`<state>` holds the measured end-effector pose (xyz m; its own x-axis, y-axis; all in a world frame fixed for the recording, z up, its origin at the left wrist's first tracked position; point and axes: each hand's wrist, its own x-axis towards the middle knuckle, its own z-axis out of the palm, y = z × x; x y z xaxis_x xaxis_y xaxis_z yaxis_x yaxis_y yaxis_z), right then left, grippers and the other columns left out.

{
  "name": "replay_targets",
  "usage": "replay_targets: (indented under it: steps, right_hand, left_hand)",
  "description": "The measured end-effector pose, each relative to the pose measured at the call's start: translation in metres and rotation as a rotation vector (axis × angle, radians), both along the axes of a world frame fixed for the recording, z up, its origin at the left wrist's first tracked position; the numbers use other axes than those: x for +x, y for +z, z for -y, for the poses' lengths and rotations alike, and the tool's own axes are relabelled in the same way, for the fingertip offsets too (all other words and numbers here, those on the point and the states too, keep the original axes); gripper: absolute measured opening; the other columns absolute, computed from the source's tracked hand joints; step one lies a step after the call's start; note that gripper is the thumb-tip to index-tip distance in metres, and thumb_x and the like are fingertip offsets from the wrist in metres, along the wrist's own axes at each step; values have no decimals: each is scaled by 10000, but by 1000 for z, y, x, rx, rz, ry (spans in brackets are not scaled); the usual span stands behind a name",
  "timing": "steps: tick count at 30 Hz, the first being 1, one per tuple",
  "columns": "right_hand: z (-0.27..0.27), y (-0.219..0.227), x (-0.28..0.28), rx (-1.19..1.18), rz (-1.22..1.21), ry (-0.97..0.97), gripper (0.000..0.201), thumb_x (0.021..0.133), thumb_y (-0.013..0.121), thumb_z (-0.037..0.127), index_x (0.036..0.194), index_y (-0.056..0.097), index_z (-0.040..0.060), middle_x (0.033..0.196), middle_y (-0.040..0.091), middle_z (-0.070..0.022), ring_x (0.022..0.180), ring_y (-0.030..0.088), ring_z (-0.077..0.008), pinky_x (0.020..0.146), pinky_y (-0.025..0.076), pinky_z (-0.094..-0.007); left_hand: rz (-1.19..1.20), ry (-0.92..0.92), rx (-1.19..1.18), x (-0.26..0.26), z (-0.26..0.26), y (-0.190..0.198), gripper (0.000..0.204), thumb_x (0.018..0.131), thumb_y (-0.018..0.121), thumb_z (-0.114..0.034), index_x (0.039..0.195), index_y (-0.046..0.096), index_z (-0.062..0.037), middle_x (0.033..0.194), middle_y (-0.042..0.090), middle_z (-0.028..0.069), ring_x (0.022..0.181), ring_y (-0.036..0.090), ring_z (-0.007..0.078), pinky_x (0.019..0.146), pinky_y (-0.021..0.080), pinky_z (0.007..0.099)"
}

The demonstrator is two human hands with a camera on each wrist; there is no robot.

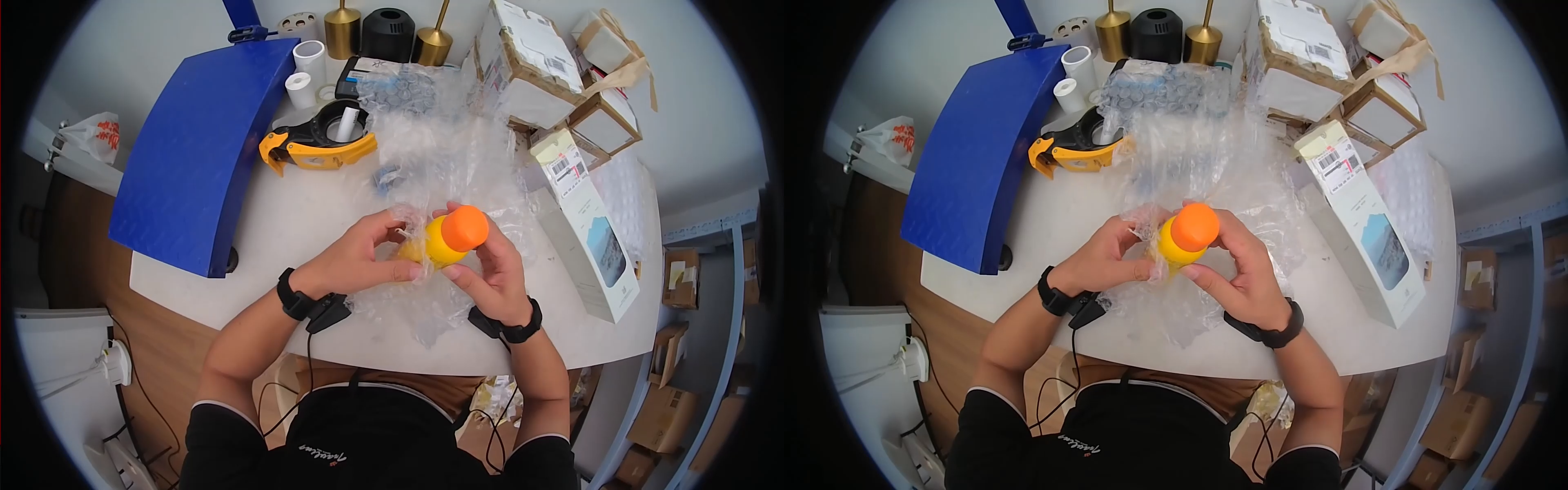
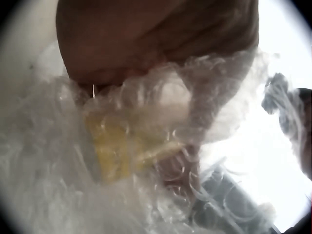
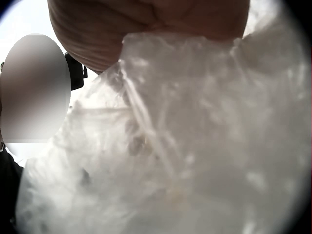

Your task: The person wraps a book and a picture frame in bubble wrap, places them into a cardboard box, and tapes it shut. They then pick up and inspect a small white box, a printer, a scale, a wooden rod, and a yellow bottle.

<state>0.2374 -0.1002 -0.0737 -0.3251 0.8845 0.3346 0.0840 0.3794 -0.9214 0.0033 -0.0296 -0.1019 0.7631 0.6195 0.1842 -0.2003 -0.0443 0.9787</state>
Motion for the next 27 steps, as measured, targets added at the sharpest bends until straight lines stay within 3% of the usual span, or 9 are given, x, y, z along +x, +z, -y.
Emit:
replay_targets:
  steps: [1,3,10,13,17,19,23,25,27]
  right_hand:
    - [0,1,-1,0,-1,-2,648,903,713,84,1472,422,-27,1457,504,-182,1342,502,-269,1142,362,-416]
    - [-1,3,-4,10,-9,-49,580,893,708,79,1411,473,-37,1326,583,-142,1208,595,-229,1032,474,-355]
    - [-1,3,-6,-111,-224,-126,534,889,743,125,1352,518,-18,1260,608,-112,1135,616,-182,996,483,-323]
    - [-2,0,-2,-148,-316,-204,445,891,753,137,1263,558,-8,1179,634,-95,1062,629,-156,961,495,-308]
    - [2,-3,-4,-163,-292,-263,375,899,755,147,1191,579,-10,1098,650,-76,1003,630,-135,928,502,-288]
    - [2,-3,-4,-163,-277,-276,367,903,753,150,1185,582,-13,1085,650,-72,997,631,-134,924,504,-285]
    - [1,-5,-3,-181,-272,-258,360,924,729,147,1204,580,-22,1120,656,-83,1010,632,-140,929,501,-285]
    - [0,-5,-1,-179,-266,-245,357,934,716,147,1215,578,-25,1140,658,-90,1016,635,-144,934,501,-288]
    - [-1,-3,0,-169,-285,-210,373,960,683,162,1257,564,-29,1195,658,-112,1054,634,-156,962,495,-302]
  left_hand:
    - [-14,-3,0,0,0,0,624,857,799,-158,1402,515,-57,1251,604,33,1083,570,130,1016,446,329]
    - [-29,2,-24,1,2,4,608,853,804,-166,1383,526,-59,1223,609,27,1070,568,125,995,449,319]
    - [-158,53,27,2,3,2,520,791,860,-257,1198,599,-67,1043,604,3,938,548,99,838,451,277]
    - [-257,25,41,2,4,5,532,789,845,-152,1243,590,-48,1131,623,15,1005,572,109,932,463,286]
    - [-249,-17,36,3,3,5,468,798,835,-166,1185,602,-46,1089,632,15,986,582,107,920,464,280]
    - [-151,39,71,6,6,0,465,788,858,-258,1128,611,-61,958,620,2,833,556,97,765,465,261]
    - [-185,46,35,3,5,5,451,797,848,-251,1129,612,-58,961,623,6,832,559,94,766,464,256]
    - [-270,-57,-1,0,3,7,452,822,801,-138,1215,597,-45,1059,641,15,976,596,98,911,470,275]
    - [-223,-46,-21,-1,3,7,457,831,789,-128,1232,589,-40,1072,643,18,986,599,99,917,471,275]
